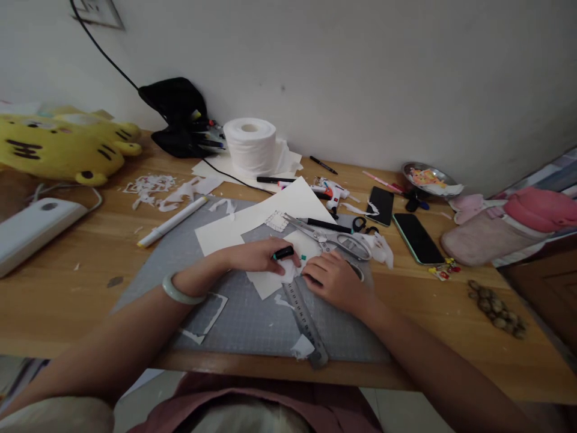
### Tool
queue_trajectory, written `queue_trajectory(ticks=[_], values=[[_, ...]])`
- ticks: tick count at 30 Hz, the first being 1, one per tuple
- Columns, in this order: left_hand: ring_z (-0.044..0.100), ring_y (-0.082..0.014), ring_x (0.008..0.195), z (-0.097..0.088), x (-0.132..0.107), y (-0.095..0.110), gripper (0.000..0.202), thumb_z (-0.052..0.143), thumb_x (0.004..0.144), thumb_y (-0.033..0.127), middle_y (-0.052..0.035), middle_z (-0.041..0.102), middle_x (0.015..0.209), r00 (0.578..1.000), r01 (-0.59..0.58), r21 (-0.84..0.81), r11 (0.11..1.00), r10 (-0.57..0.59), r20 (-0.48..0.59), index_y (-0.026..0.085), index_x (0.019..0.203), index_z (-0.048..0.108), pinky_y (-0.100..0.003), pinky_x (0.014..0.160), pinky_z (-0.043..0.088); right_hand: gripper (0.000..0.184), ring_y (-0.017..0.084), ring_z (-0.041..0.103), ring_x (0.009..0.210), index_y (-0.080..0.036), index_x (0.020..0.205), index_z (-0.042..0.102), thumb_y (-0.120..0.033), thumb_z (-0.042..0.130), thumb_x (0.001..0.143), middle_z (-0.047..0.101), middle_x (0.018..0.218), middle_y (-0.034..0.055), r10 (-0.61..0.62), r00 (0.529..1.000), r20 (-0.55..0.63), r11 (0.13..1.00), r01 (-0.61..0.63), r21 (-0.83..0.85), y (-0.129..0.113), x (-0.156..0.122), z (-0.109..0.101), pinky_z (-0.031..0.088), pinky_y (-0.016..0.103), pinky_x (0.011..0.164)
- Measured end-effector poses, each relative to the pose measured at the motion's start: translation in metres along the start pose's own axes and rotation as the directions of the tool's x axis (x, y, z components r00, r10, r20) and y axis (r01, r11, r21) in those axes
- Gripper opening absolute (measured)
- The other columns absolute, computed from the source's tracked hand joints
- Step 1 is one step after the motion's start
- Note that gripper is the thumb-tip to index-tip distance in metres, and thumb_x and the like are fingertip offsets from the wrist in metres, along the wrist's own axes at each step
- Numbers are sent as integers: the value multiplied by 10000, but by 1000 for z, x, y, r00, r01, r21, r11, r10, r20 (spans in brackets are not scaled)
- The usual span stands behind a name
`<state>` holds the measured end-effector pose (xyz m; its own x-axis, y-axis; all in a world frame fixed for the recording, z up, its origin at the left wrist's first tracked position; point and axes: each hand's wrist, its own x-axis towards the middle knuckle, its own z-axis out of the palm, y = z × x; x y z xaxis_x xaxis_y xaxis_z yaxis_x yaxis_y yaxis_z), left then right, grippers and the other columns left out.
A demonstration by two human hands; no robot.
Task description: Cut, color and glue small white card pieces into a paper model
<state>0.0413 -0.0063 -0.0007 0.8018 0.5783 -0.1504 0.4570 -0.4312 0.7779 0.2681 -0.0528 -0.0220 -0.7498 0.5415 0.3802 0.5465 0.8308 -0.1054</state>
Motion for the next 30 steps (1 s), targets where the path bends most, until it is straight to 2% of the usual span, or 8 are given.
queue_trajectory(ticks=[10, 15, 18, 20, 21, 23, 24, 30], values=[[551, -191, 981, 0, 0, 0, 241, 617, 776, 166, -24, 644, 1032, 999, -47, -9, 999, 47, -4, 185, 1016, 638, -285, 907, 400, 295, 198, 623, 854, -171, 979, 644, -58, 446, 792, 716, 919, 58, 103, 995, 2, 976, -101, 194, -1, -4, -7, 412, 363, 797], [552, -199, 990, 1, 0, -2, 247, 646, 765, 170, -28, 648, 1026, 999, -44, -8, 999, 44, -20, 186, 1012, 641, -297, 909, 393, 205, 211, 638, 811, -181, 901, 663, -152, 471, 835, 722, 863, 67, 246, 953, -174, 968, -233, 94, 10, -2, -24, 436, 375, 797], [556, -201, 1009, 1, 0, -4, 252, 655, 762, 167, -23, 653, 1040, 998, -54, -10, 998, 54, -16, 197, 1011, 641, -294, 907, 395, 186, 233, 643, 840, -184, 838, 667, -210, 483, 828, 714, 858, 84, 459, 865, -204, 887, -458, 54, 38, 14, -36, 456, 367, 778], [549, -205, 1039, 1, 0, -4, 264, 661, 751, 151, -15, 655, 1054, 998, -52, 1, 999, 52, -20, 210, 1008, 642, -297, 924, 386, 200, 257, 643, 888, -179, 817, 675, -268, 497, 828, 708, 905, 109, 622, 780, -70, 782, -623, -5, 65, 32, -43, 461, 369, 795], [546, -206, 1045, 2, 0, -4, 272, 666, 743, 140, -15, 654, 1058, 999, -46, 1, 999, 46, -25, 210, 1005, 643, -296, 929, 382, 247, 279, 641, 914, -177, 816, 684, -330, 491, 843, 704, 932, 128, 720, 694, -7, 692, -718, -70, 79, 43, -45, 457, 385, 807], [551, -201, 1027, 2, 0, -3, 274, 670, 734, 120, -22, 654, 1049, 999, -41, -14, 999, 41, -33, 201, 995, 647, -288, 918, 383, 362, 322, 632, 976, -172, 812, 698, -442, 462, 861, 699, 938, 162, 881, 456, 125, 471, -870, -147, 107, 64, -45, 454, 405, 810], [554, -197, 1012, 2, 0, -3, 274, 669, 734, 112, -24, 652, 1047, 998, -49, -25, 999, 48, -33, 198, 993, 646, -284, 911, 384, 408, 342, 631, 983, -161, 816, 702, -479, 451, 861, 695, 933, 181, 897, 417, 145, 437, -888, -147, 119, 73, -43, 459, 413, 792], [495, -218, 1071, 1, 0, -2, 229, 704, 749, 161, -10, 638, 1012, 998, -39, 87, 995, 43, -47, 229, 963, 660, -334, 985, 304, 400, 309, 670, 733, -165, 769, 692, -529, 527, 799, 674, 695, 128, 893, 387, 230, 402, -915, -24, 163, 94, -8, 485, 369, 633]])
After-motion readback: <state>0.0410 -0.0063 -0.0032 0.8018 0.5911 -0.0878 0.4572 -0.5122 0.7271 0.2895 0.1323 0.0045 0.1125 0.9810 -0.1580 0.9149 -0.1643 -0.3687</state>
